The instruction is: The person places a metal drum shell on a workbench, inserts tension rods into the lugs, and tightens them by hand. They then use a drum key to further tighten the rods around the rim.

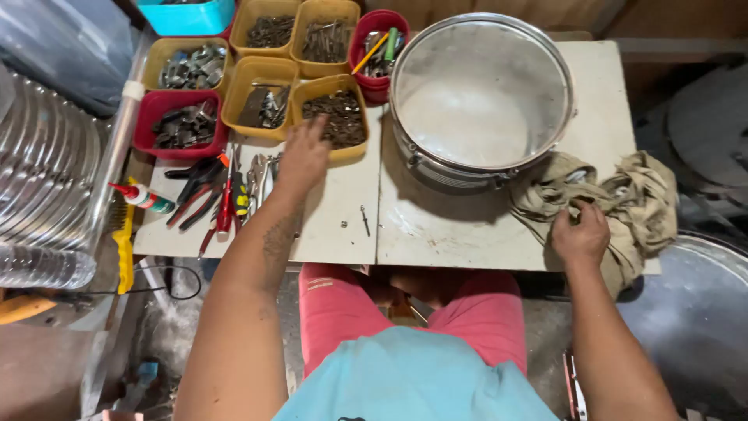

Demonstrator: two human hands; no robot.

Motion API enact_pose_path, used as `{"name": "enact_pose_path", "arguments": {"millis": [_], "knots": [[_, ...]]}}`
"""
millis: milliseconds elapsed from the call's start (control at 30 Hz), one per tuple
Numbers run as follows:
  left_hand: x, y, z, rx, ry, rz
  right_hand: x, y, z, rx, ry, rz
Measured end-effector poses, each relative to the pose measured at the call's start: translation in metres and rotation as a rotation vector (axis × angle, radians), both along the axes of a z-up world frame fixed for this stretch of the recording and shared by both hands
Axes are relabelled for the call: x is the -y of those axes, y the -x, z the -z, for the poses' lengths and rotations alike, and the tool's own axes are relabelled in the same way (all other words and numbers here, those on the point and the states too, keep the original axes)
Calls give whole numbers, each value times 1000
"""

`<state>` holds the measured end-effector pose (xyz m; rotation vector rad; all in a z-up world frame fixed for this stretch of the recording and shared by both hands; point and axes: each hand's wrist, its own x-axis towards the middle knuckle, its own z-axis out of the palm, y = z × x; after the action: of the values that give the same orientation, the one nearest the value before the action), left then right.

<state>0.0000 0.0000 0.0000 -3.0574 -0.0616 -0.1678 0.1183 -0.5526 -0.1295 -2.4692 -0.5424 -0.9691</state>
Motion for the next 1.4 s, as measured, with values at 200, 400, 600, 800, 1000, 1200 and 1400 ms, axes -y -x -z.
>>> {"name": "enact_pose_path", "arguments": {"millis": [200, 400, 600, 800, 1000, 1200, 1400], "knots": [[-11, 1, 80, 783, -169, -70, 22, 24, -59, -598, 9, 430], [143, 54, 39, 643, 304, 352, 83, -3, -1, -604, -84, 349], [272, 23, 39, 187, 987, 533, 125, -5, -15, -540, -775, 304], [400, -41, -20, -213, 1837, 285, 132, 27, -29, -561, -1303, 268], [499, -58, -5, -335, 1453, 139, 69, 80, 1, -455, -1320, 353], [488, -49, -37, -157, 1165, 292, 73, 86, 5, -388, -1339, 429], [481, -60, -10, -179, 1077, 315, 54, 73, 3, -363, -1340, 477]]}}
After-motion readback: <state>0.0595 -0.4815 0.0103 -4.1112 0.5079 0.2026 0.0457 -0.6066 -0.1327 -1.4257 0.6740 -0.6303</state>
